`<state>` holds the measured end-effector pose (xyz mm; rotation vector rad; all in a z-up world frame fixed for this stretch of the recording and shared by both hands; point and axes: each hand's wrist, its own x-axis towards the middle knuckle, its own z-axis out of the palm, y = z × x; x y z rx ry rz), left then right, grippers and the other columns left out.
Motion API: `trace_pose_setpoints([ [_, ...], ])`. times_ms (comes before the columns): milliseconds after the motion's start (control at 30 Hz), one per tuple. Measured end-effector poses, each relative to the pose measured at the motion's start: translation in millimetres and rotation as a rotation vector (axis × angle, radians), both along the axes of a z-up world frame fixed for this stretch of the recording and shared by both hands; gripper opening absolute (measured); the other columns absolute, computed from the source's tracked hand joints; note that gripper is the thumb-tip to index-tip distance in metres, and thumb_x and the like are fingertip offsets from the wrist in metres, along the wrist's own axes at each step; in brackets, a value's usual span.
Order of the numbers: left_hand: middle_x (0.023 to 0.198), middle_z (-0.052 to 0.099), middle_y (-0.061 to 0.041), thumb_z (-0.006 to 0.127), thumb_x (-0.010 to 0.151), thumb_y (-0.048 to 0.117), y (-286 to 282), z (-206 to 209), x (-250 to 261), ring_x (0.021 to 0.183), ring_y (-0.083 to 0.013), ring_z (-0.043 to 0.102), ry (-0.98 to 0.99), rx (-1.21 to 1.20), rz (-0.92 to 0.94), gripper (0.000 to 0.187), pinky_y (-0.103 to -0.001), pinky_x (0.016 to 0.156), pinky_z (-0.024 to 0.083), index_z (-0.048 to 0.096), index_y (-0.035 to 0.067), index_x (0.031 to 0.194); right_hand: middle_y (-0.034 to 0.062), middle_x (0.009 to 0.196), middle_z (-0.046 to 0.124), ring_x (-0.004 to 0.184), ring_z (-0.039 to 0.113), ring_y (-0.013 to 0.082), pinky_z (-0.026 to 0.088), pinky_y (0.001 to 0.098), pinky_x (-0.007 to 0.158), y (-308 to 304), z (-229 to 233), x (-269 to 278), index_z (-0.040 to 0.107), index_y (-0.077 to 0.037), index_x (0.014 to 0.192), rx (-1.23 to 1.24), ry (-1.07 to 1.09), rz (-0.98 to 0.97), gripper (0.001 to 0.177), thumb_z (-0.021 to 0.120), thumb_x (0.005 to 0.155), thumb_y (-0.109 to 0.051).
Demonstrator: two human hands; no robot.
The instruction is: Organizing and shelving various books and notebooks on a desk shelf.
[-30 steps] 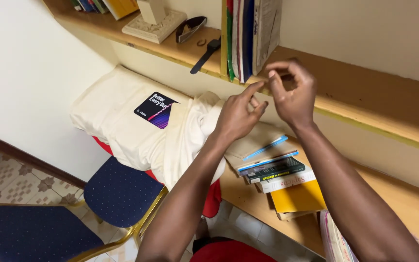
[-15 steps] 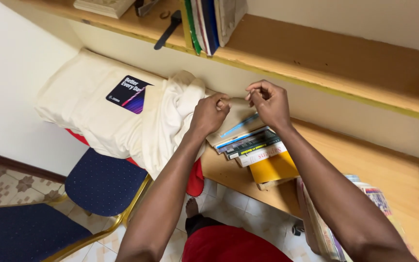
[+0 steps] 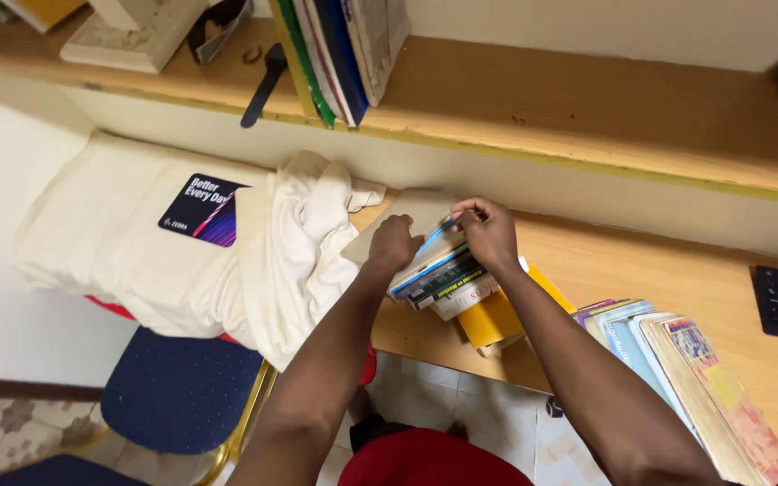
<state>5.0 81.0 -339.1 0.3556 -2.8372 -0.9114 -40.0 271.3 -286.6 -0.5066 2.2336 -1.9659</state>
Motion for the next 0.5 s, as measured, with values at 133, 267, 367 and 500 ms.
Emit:
trace_pose_setpoints([
  [133, 0.118, 0.068, -0.023, 0.082, 0.083, 0.044, -7.6, -17.6, -22.2, 0.113, -0.0369, 0.064, -0.263, -0.074, -0.088, 0.057, -0.044, 0.099, 0.052, 0.068, -0.001, 0.114, 0.0048, 0.091, 0.075, 0.076, 0.069, 0.0098, 0.057, 0.027, 0.07, 2.3, -7.9, 0.7, 0.073, -0.001, 0.099, 0.037, -0.024, -0.06, 0.018, 0.056, 0.098, -0.003],
  [267, 0.116, 0.07, -0.022, 0.083, 0.077, 0.048, -19.3, -46.2, -42.1, 0.113, -0.0367, 0.065, -0.3, -0.114, -0.135, 0.06, -0.044, 0.098, 0.053, 0.07, 0.001, 0.112, 0.0051, 0.09, 0.074, 0.075, 0.069, 0.0105, 0.058, 0.0276, 0.071, 6.6, -7.3, 0.0, 0.074, -0.001, 0.099, 0.063, -0.039, -0.108, 0.017, 0.057, 0.097, -0.003],
  [367, 0.116, 0.071, -0.023, 0.083, 0.075, 0.049, -25.0, -40.1, -46.4, 0.113, -0.0379, 0.067, -0.3, -0.147, -0.153, 0.06, -0.044, 0.097, 0.054, 0.072, 0.001, 0.11, 0.0057, 0.088, 0.074, 0.075, 0.069, 0.011, 0.057, 0.0273, 0.072, 8.8, -13.7, 0.3, 0.074, -0.001, 0.098, 0.084, -0.038, -0.129, 0.016, 0.058, 0.097, -0.003],
  [500, 0.117, 0.069, -0.025, 0.081, 0.077, 0.037, -18.9, -3.9, -43.5, 0.11, -0.0396, 0.068, -0.378, -0.161, -0.186, 0.052, -0.044, 0.096, 0.056, 0.071, 0.0, 0.112, 0.0058, 0.087, 0.074, 0.073, 0.07, 0.0122, 0.058, 0.0285, 0.071, 5.0, -20.0, -5.0, 0.072, -0.001, 0.097, 0.071, -0.062, -0.133, 0.015, 0.057, 0.097, -0.003],
])
